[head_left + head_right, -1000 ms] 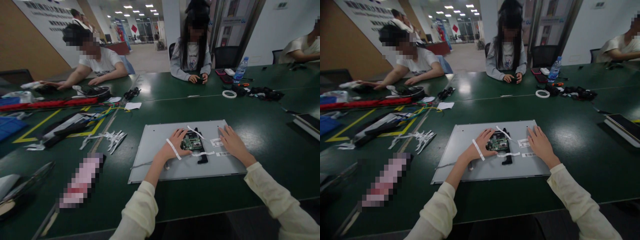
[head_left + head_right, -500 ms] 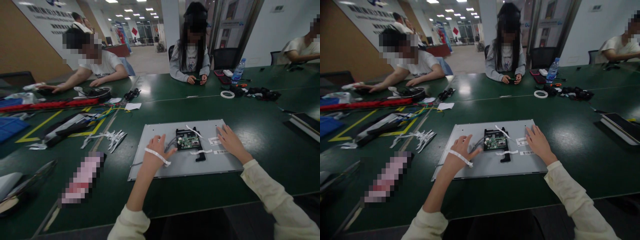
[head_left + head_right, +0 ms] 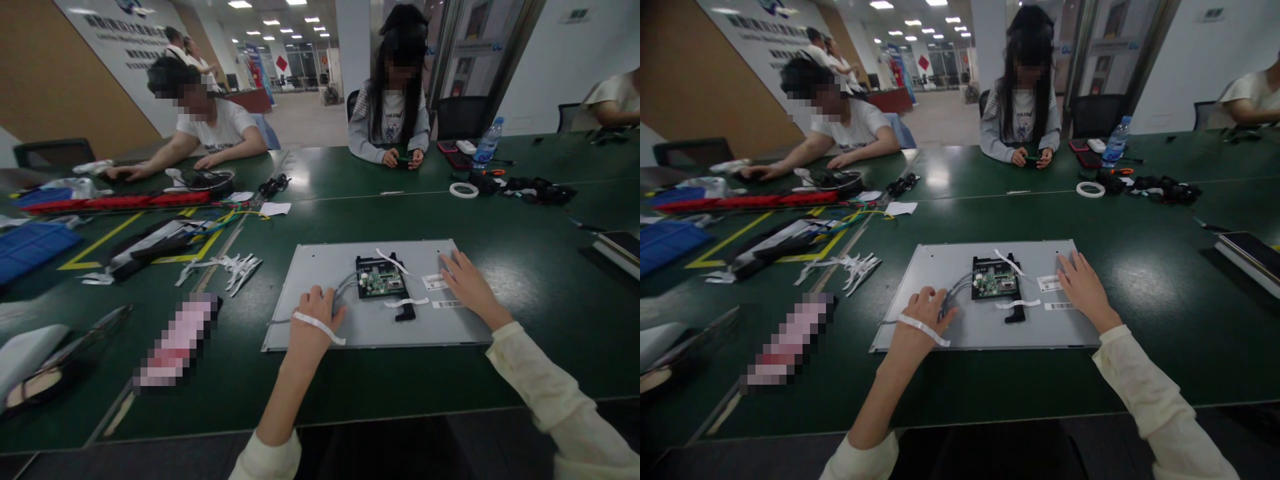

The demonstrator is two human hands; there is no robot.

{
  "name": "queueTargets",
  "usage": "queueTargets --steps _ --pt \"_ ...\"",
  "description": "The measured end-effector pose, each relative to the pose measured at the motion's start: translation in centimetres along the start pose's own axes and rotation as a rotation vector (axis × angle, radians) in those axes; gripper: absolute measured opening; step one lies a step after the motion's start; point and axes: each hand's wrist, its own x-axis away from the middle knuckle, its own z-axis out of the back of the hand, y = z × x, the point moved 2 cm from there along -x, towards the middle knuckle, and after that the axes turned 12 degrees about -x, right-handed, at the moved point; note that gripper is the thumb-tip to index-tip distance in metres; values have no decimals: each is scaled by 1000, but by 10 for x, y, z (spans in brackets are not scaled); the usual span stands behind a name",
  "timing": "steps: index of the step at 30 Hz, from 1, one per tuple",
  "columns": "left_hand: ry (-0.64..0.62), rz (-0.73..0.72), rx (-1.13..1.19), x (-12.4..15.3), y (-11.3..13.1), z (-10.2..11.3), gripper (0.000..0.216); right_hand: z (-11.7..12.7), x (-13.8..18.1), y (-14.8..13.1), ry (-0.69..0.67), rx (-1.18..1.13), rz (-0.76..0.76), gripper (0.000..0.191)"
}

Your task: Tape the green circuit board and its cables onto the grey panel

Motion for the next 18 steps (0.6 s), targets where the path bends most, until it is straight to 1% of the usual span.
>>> queueTargets --steps 3,6,9,11,14,18 --pt "-5 -24 52 2 -15 1 27 0 0 -1 -12 6 4 54" --pt "-26 -39 67 10 -39 0 24 1 -1 -2 -34 27 5 55" --pt "-51 15 32 21 -63 -3 22 1 -1 -2 -34 36 -4 55" --pt "-65 33 11 28 -74 -5 22 0 -1 -1 -34 32 -8 55" --pt "-72 36 5 33 -83 -7 22 -2 -1 1 -40 21 -6 56" --pt "-71 37 22 34 -86 -7 20 -4 -1 4 -30 8 -7 56"
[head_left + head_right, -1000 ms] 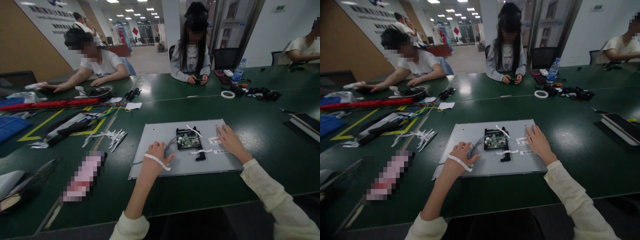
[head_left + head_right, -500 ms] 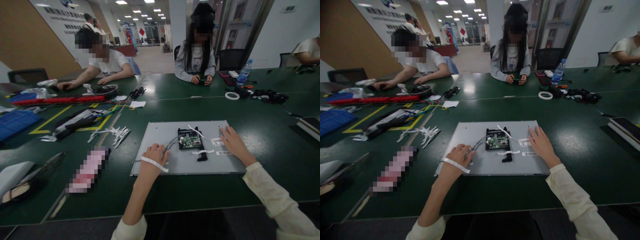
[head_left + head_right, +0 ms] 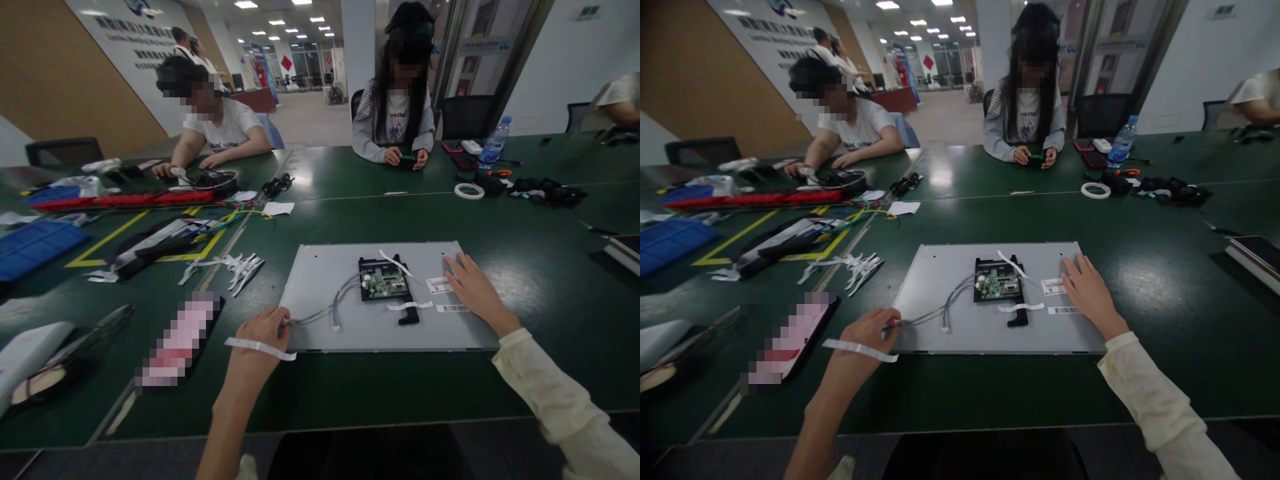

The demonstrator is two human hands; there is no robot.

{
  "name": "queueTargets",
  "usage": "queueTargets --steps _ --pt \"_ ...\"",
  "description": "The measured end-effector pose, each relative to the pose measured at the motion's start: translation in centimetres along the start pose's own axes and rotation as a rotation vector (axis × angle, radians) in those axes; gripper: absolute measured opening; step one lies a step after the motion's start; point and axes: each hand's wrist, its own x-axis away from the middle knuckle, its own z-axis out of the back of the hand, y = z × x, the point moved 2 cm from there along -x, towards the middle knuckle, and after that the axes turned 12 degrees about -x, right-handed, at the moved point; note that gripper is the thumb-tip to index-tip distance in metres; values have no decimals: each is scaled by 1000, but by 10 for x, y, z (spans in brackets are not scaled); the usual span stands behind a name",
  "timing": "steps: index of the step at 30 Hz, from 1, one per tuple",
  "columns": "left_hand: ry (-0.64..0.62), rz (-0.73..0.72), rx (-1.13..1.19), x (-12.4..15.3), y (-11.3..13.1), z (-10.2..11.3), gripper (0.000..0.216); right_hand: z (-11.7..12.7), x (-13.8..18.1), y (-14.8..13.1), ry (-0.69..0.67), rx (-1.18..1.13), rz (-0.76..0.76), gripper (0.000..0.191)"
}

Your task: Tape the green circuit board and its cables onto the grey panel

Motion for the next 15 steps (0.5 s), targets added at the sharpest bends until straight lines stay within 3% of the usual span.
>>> queueTargets --steps 9,15 --pt "-39 -35 -3 10 7 8 21 -3 -1 1 16 23 13 53" --pt "104 -68 118 -6 32 18 36 -5 0 3 9 36 3 54"
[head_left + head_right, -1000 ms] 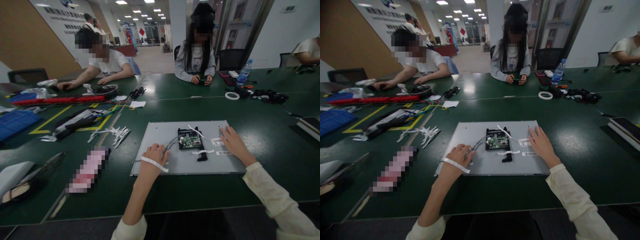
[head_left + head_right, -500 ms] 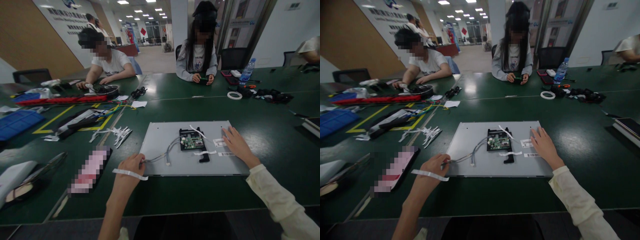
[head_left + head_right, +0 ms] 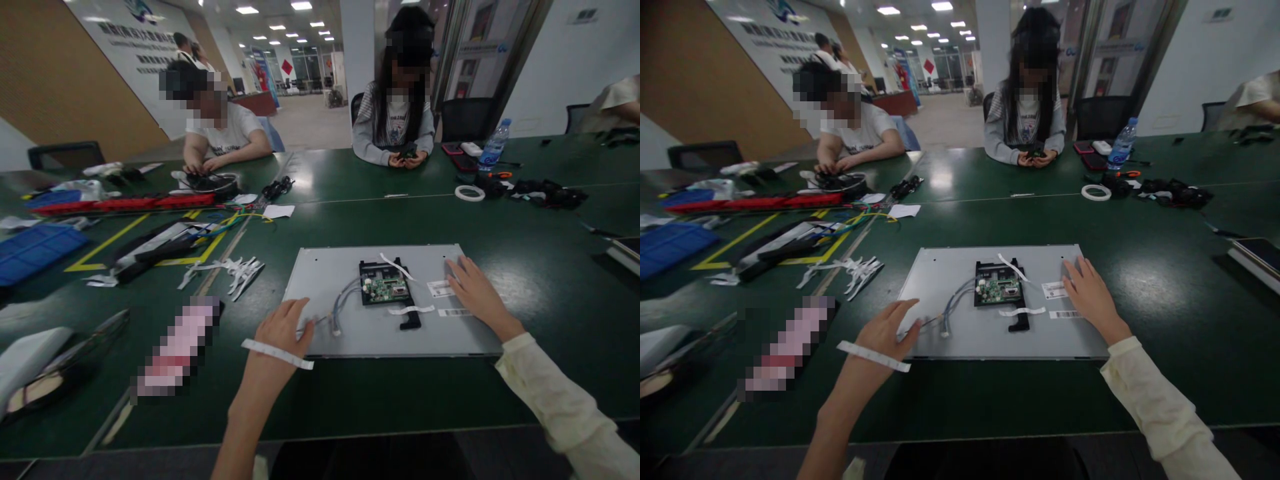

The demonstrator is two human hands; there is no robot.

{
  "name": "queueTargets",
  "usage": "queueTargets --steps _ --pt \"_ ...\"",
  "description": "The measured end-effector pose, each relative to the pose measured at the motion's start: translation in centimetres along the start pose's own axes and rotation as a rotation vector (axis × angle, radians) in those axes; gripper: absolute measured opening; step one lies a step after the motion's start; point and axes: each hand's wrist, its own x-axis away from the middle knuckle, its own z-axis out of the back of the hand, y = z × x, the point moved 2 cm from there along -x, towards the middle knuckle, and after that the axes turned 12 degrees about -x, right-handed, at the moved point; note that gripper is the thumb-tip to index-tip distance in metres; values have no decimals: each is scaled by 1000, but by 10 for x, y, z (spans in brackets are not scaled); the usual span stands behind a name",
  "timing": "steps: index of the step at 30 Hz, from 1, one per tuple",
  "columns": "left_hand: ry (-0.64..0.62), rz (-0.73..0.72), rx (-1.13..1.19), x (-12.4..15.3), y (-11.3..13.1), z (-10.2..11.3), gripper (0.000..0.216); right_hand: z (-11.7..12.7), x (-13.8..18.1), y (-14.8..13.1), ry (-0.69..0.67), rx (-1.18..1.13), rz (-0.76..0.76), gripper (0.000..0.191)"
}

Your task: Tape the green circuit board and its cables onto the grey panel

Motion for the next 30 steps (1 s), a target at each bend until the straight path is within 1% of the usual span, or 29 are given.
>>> queueTargets --steps 2,4,7,9,13,21,30 --pt "45 -72 49 -16 19 -2 45 0 0 0 -3 0 0 55" --pt "65 -151 93 -34 38 -9 56 0 0 0 -3 -5 3 55" --pt "21 -287 157 -62 62 -24 74 0 -1 -1 5 -12 7 55" --pt "-25 -335 186 -76 70 -34 79 0 -1 -1 11 -15 7 55" --pt "-68 -375 261 -91 72 -48 72 0 -1 -2 9 -14 12 55" --pt "-67 -383 495 -94 72 -63 61 -3 -2 1 11 -4 38 54" --pt "-34 -366 517 -92 75 -66 59 -5 -2 4 13 -14 36 54"
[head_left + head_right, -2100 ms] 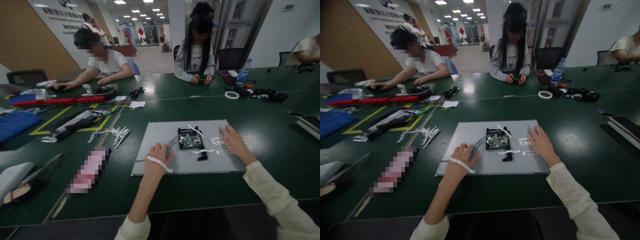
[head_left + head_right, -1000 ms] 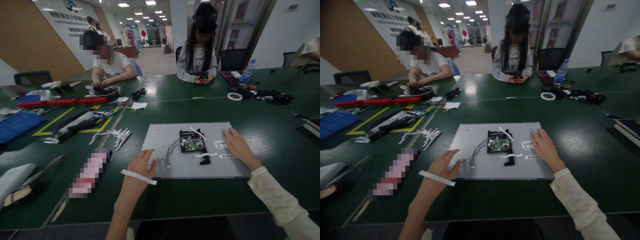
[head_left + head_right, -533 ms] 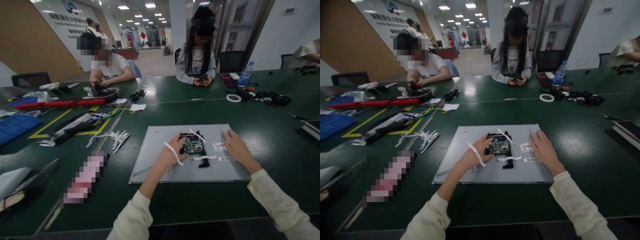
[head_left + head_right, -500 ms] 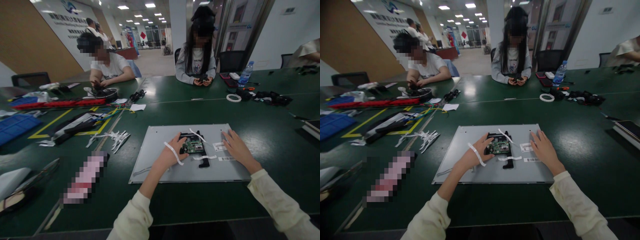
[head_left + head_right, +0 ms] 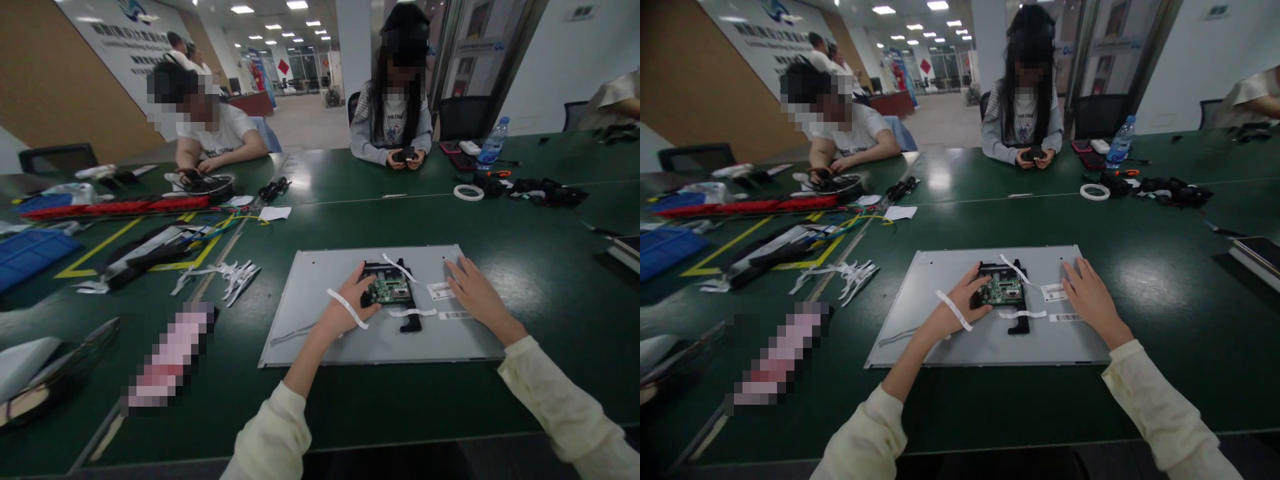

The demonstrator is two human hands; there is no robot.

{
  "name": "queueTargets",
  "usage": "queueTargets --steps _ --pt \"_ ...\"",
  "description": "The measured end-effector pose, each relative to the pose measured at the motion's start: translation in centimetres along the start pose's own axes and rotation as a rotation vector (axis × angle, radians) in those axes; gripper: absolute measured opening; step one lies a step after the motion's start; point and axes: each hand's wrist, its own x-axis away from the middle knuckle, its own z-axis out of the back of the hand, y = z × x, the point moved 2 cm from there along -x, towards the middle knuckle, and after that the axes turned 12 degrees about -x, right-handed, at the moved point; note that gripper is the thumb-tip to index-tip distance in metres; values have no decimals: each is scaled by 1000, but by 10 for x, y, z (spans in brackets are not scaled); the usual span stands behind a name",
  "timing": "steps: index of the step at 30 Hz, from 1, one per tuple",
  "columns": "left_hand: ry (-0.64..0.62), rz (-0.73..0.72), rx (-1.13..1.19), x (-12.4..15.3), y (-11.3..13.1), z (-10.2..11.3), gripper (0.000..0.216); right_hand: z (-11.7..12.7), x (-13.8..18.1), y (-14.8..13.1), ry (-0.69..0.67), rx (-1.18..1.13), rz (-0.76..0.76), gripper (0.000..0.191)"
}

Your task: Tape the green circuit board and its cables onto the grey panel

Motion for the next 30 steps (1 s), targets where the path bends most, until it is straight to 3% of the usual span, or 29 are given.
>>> queueTargets --steps 7,11,14,18,23,30 --pt "-15 -9 -33 1 -1 -2 62 1 -1 0 19 -71 -11 53" --pt "46 -37 -106 3 9 4 64 19 -2 -12 101 -197 -29 48" --pt "114 -135 -138 4 26 11 57 37 0 -30 148 -417 -72 40" --pt "120 -291 -113 2 48 14 41 50 3 -66 -25 -658 -69 32" --pt "70 -340 -127 0 54 6 36 52 5 -105 -224 -709 64 22" --pt "22 -331 -107 1 51 -2 35 46 7 -110 -273 -681 87 16"
